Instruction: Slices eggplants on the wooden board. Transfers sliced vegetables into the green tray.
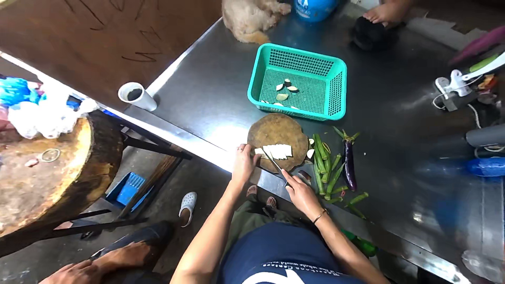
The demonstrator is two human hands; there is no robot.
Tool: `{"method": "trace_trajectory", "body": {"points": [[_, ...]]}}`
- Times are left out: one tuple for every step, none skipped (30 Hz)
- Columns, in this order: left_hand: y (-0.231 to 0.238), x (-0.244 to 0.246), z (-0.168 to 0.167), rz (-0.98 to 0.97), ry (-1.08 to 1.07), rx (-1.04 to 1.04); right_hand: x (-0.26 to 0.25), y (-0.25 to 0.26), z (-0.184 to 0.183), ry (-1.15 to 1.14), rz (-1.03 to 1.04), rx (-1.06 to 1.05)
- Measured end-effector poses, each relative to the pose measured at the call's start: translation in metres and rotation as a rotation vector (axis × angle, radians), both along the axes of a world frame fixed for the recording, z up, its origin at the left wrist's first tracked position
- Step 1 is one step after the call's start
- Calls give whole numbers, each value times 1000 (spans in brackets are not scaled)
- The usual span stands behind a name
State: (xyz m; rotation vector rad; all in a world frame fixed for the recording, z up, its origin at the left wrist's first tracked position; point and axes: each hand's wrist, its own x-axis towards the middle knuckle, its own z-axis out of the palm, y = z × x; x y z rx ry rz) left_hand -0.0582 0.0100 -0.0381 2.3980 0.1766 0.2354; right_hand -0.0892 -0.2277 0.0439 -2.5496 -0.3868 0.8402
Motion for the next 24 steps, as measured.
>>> {"method": "trace_trajectory", "body": {"points": [[1,0,0,-29,-11,-22,4,-4,-2,47,-35,75],[2,0,-1,-67,-30,-56,7,-9,-6,97,-75,151],[4,0,-1,-101,-38,-98,8,-13,-9,140,-117,214],[6,0,2,-124,-28,-151,9,-15,-11,156,-145,245],[9,1,5,-138,-16,-218,10,-17,-11,147,-153,248],[13,3,5,-142,13,-290,10,-18,-11,136,-154,239],[18,5,6,-144,59,-350,10,-18,-10,125,-150,228],[23,6,8,-149,120,-402,11,-18,-9,119,-144,216],[28,8,11,-159,166,-425,11,-16,-7,116,-137,203],[32,8,11,-172,189,-402,11,-14,-5,110,-131,186],[33,10,10,-170,188,-348,12,-12,-3,94,-121,162],[32,11,9,-158,172,-289,12,-9,-1,67,-110,141],[29,11,10,-139,147,-242,12,-6,2,37,-97,124],[24,11,14,-119,129,-214,12,-2,5,7,-81,107],[19,11,18,-93,108,-205,12,2,9,-13,-67,93],[14,10,20,-67,92,-206,13,7,13,-25,-51,76],[10,8,21,-41,74,-215,15,11,18,-30,-32,58],[6,7,21,-17,57,-232,16,16,21,-34,-16,46],[4,7,19,-1,49,-245,18,20,23,-34,-1,37],[2,6,17,8,44,-260,19,24,24,-34,10,35],[1,5,15,14,39,-271,21,29,24,-33,18,27],[0,4,15,19,39,-282,23,33,24,-27,23,17],[-1,4,16,27,46,-287,24,36,24,-24,27,5],[-2,4,17,35,54,-287,25,39,24,-21,32,-8]]}}
